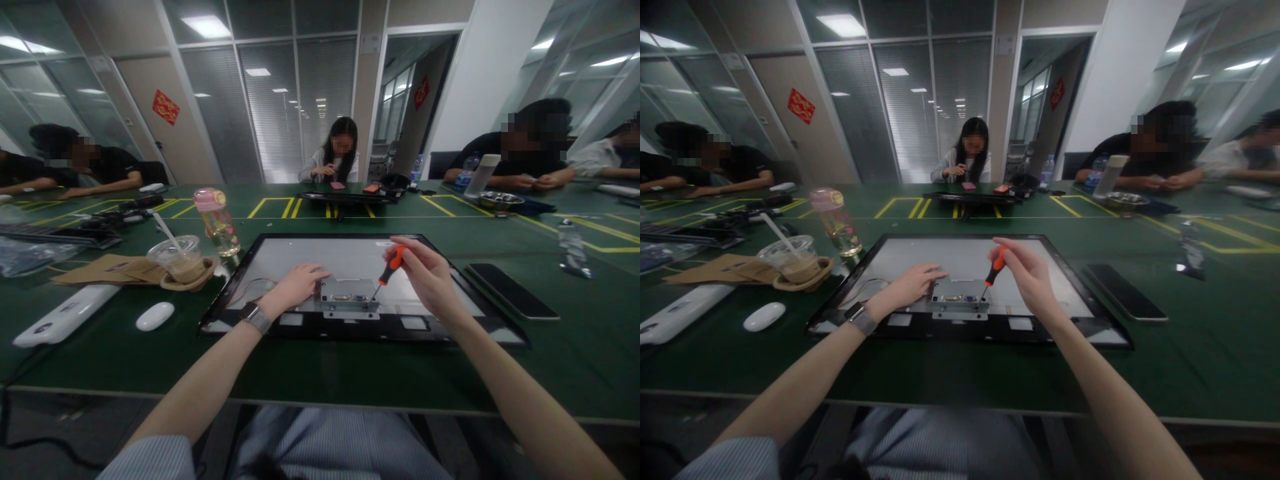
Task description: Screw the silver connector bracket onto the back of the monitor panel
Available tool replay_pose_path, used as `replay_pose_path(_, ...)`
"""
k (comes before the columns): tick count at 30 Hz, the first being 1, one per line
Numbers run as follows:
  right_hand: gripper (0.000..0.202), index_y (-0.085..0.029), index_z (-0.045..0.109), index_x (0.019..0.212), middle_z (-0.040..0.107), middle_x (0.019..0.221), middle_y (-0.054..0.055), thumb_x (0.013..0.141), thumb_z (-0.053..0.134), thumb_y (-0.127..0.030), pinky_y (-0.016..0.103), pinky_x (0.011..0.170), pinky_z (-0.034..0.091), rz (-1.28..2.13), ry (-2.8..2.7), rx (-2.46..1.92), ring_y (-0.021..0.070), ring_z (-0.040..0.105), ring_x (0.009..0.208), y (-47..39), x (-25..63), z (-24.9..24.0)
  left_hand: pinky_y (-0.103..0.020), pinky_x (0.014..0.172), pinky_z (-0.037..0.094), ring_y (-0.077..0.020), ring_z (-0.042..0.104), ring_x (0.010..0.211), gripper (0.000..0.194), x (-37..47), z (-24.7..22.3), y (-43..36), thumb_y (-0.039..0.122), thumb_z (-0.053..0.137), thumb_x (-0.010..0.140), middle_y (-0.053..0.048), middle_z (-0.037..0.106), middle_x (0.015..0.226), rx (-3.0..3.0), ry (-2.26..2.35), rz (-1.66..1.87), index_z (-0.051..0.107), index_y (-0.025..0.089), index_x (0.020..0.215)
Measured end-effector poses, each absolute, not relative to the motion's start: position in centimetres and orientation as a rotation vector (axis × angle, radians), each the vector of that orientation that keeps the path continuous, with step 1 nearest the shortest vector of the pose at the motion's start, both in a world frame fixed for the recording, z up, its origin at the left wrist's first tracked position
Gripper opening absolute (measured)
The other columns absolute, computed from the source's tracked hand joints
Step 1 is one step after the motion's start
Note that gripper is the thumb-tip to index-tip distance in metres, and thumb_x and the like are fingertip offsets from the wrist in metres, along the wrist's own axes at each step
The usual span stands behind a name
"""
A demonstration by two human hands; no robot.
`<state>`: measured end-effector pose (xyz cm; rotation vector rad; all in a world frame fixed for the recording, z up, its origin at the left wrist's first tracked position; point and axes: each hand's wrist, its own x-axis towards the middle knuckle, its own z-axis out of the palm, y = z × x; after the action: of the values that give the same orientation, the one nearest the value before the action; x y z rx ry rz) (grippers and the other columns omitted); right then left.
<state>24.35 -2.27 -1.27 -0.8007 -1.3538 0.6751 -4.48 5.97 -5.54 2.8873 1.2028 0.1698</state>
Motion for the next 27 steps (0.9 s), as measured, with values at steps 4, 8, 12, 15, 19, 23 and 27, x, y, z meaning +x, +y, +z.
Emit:
replay_pose_path(4,0.022,-0.029,0.075,0.103,0.076,0.094,0.004,0.093,0.068,-0.047,0.045,0.087,0.060,0.724,-1.335,-0.736,0.0224,0.072,0.091,-2.47,23.82,-0.92,-0.038,0.120,0.040,-0.0215,0.051,0.141,0.053,-4.38,-5.35,5.97,0.009,0.042,0.099,-0.006,0.053,0.155,2.873,1.129,0.212,0.056,0.028,0.146)
replay_pose_path(8,0.017,-0.029,0.075,0.099,0.073,0.089,0.002,0.088,0.075,-0.042,0.041,0.080,0.060,0.719,-1.382,-0.756,0.0208,0.069,0.086,-2.62,23.81,-0.91,-0.037,0.120,0.040,-0.0211,0.052,0.139,0.053,-4.28,-5.27,5.89,0.008,0.043,0.098,-0.006,0.054,0.154,2.865,1.139,0.219,0.057,0.027,0.145)
replay_pose_path(12,0.012,-0.028,0.076,0.088,0.069,0.087,0.001,0.082,0.080,-0.037,0.039,0.078,0.059,0.634,-1.376,-0.824,0.0201,0.067,0.083,-2.47,24.34,-1.16,-0.039,0.119,0.041,-0.0224,0.052,0.140,0.053,-4.28,-5.29,5.69,0.009,0.044,0.098,-0.007,0.052,0.155,2.856,1.152,0.222,0.055,0.027,0.147)
replay_pose_path(15,0.013,-0.027,0.076,0.090,0.070,0.089,0.002,0.084,0.078,-0.038,0.041,0.079,0.059,0.601,-1.381,-0.865,0.0206,0.067,0.083,-2.34,24.68,-1.28,-0.039,0.119,0.040,-0.0227,0.051,0.141,0.053,-4.30,-5.29,5.60,0.010,0.043,0.099,-0.007,0.052,0.155,2.854,1.157,0.220,0.055,0.027,0.147)
replay_pose_path(19,0.026,-0.030,0.074,0.114,0.074,0.096,0.003,0.091,0.072,-0.042,0.044,0.089,0.058,0.672,-1.408,-0.827,0.0217,0.070,0.091,-2.42,24.57,-1.26,-0.038,0.120,0.039,-0.0220,0.051,0.141,0.052,-4.31,-5.37,5.71,0.010,0.042,0.100,-0.007,0.052,0.155,2.869,1.137,0.217,0.054,0.026,0.148)
replay_pose_path(23,0.023,-0.031,0.072,0.114,0.075,0.099,0.004,0.097,0.064,-0.045,0.046,0.090,0.059,0.724,-1.456,-0.739,0.0235,0.070,0.097,-2.59,24.23,-1.07,-0.038,0.119,0.040,-0.0217,0.051,0.141,0.049,-4.43,-5.32,5.85,0.014,0.042,0.102,-0.007,0.052,0.156,2.861,1.149,0.226,0.054,0.026,0.148)
replay_pose_path(27,0.017,-0.030,0.075,0.101,0.074,0.097,0.004,0.092,0.070,-0.043,0.043,0.083,0.059,0.694,-1.474,-0.757,0.0233,0.069,0.093,-2.68,24.29,-0.87,-0.039,0.116,0.044,-0.0232,0.055,0.138,0.043,-4.70,-4.94,5.82,0.021,0.041,0.105,-0.009,0.054,0.153,2.816,1.246,0.254,0.057,0.024,0.145)
